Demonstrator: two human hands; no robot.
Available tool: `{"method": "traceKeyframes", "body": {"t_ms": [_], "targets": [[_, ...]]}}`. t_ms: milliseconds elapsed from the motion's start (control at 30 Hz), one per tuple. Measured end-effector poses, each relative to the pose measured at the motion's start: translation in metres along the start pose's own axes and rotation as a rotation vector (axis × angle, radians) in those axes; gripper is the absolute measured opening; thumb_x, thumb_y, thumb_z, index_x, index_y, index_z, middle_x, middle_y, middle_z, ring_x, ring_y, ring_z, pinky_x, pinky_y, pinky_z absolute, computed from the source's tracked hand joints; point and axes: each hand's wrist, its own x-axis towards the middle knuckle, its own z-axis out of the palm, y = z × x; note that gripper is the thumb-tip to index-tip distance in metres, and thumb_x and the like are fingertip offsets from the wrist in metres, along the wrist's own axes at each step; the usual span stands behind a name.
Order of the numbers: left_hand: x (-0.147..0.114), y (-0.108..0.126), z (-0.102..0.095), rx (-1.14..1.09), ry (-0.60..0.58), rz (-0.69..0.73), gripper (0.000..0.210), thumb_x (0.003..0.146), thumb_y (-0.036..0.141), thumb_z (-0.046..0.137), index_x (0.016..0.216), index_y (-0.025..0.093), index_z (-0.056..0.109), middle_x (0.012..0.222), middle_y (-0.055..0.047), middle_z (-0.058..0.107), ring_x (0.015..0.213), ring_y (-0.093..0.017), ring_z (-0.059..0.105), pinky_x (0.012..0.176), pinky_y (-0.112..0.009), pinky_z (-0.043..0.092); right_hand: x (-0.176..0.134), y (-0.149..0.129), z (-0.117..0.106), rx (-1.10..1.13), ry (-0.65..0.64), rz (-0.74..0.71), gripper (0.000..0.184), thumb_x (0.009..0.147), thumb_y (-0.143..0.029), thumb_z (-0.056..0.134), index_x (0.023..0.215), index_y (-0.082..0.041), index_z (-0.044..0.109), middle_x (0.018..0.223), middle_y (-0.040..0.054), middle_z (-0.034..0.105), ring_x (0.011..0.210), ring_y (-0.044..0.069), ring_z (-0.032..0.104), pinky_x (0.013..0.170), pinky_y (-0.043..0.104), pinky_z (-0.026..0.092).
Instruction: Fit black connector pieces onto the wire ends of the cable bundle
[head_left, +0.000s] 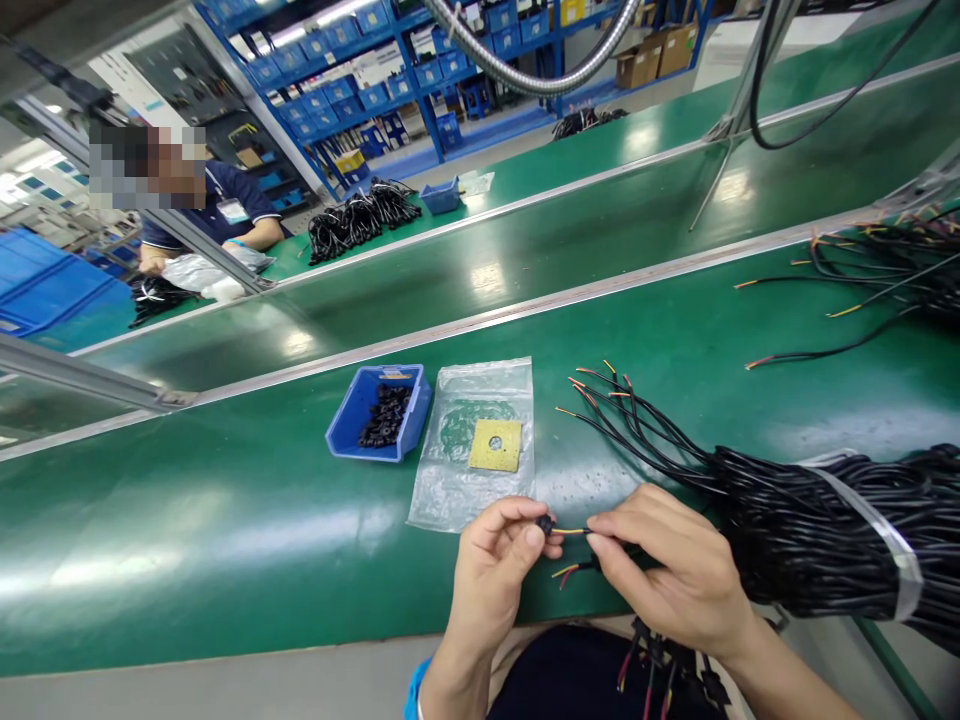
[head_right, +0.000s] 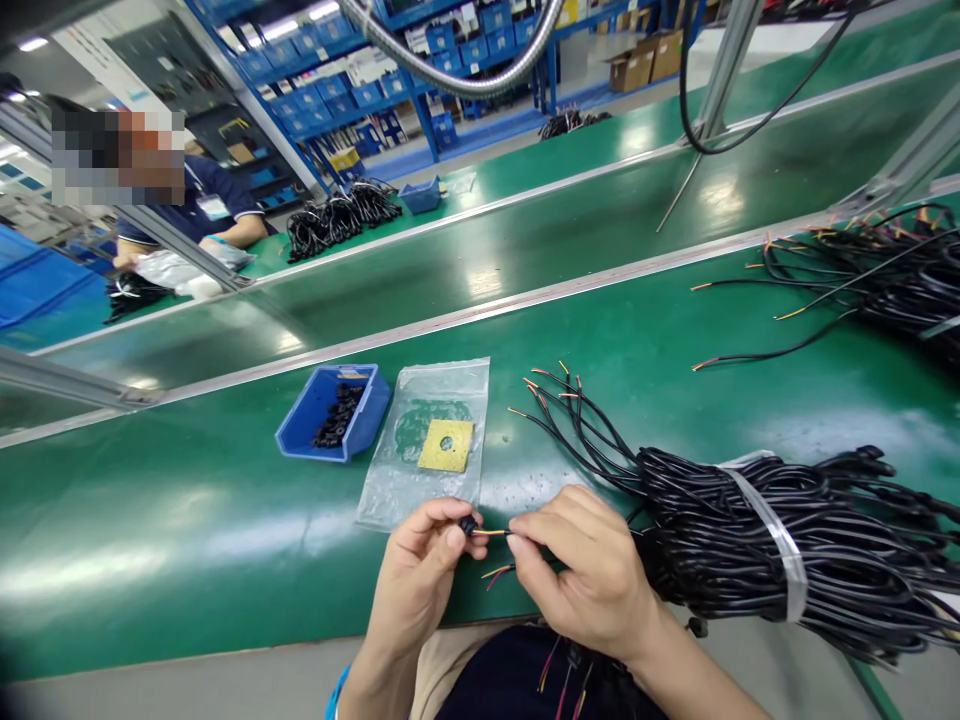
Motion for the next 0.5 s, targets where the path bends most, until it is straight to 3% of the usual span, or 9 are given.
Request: {"method": "traceKeyframes", "body": {"t_ms": [300, 500], "targets": [[-0.0019, -0.0018, -0.0015, 0.077, -0.060, 0.107, 0.011, 0.082, 0.022, 0.077, 0.092, 0.021, 0.076, 0.083, -0.001, 0.072, 0.072, -0.011, 0.071, 0.069, -0.019, 0.058, -0.0029, 0.0021, 0.0001, 0.003, 0.041, -0.005, 0.017, 0.082, -0.004, 0.064, 0.093, -0.017, 0.065, 0.072, 0.0015, 0.068, 0.061, 0.013, 0.058, 0.058, 0.028, 0.046], [-0.0055, -0.0039, 0.0059, 0.115, -0.026, 0.119, 0.012, 0.076, 0.018, 0.081, 0.087, 0.019, 0.074, 0.082, 0.000, 0.068, 0.070, -0.008, 0.066, 0.067, -0.015, 0.056, -0.0038, 0.0037, 0.0006, 0.033, -0.042, -0.045, 0.016, 0.083, -0.004, 0.064, 0.094, -0.016, 0.063, 0.072, 0.0021, 0.067, 0.062, 0.013, 0.056, 0.059, 0.030, 0.043]]}}
